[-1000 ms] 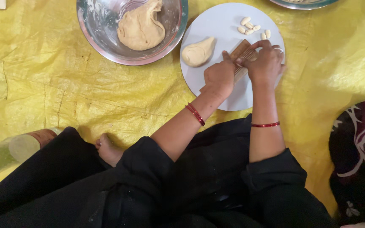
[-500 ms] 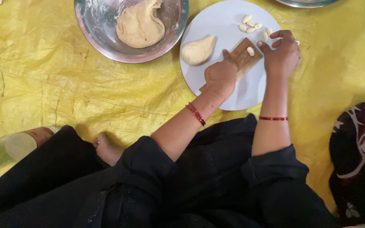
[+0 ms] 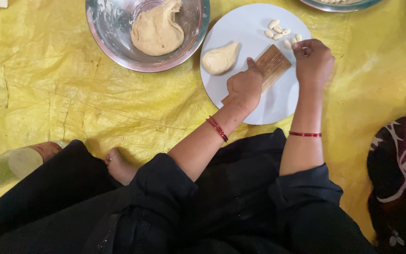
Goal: The person shapes small pieces of dough into ridged, oblong forms using a wooden grooved board. They roll each piece between their palms, press it onto the board to imprint ridges, and place the finished pieces onto a metal tray. The process is repeated continuously.
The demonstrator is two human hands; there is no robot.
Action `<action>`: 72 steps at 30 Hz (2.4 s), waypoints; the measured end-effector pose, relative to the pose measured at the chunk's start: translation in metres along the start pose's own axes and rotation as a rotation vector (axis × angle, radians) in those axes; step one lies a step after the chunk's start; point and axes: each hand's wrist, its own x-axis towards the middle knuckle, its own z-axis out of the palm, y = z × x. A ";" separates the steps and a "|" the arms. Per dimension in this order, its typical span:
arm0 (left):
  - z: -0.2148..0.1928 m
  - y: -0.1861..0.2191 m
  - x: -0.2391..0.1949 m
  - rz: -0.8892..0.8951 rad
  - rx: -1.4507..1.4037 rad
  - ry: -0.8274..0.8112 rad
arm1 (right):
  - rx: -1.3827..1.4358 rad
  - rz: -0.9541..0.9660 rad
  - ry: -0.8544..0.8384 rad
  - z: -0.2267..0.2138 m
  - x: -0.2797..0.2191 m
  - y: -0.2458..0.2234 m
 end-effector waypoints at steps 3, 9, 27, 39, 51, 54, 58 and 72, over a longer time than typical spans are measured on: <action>0.003 0.000 0.002 -0.015 -0.002 -0.003 | -0.014 0.001 -0.013 -0.006 0.004 0.013; 0.007 -0.002 0.002 -0.012 0.004 -0.005 | -0.040 -0.022 0.005 0.001 0.006 0.033; -0.012 0.016 -0.005 -0.186 -0.028 -0.145 | 0.222 -0.047 0.022 0.042 0.014 0.068; -0.003 -0.010 0.009 0.094 0.016 -0.189 | 0.592 0.002 -0.055 0.040 -0.015 0.081; -0.372 -0.120 -0.241 0.044 0.500 -0.437 | 0.497 -0.753 0.145 -0.046 -0.141 -0.109; -0.407 -0.157 -0.319 -0.080 0.465 -0.318 | 0.560 -0.795 -0.199 -0.032 -0.210 -0.164; -0.411 -0.149 -0.421 0.227 -0.216 -0.143 | 0.497 -0.560 -0.908 0.000 -0.316 -0.203; -0.373 0.034 -0.498 0.488 -0.350 -0.202 | 0.340 -0.523 -1.282 0.115 -0.410 -0.160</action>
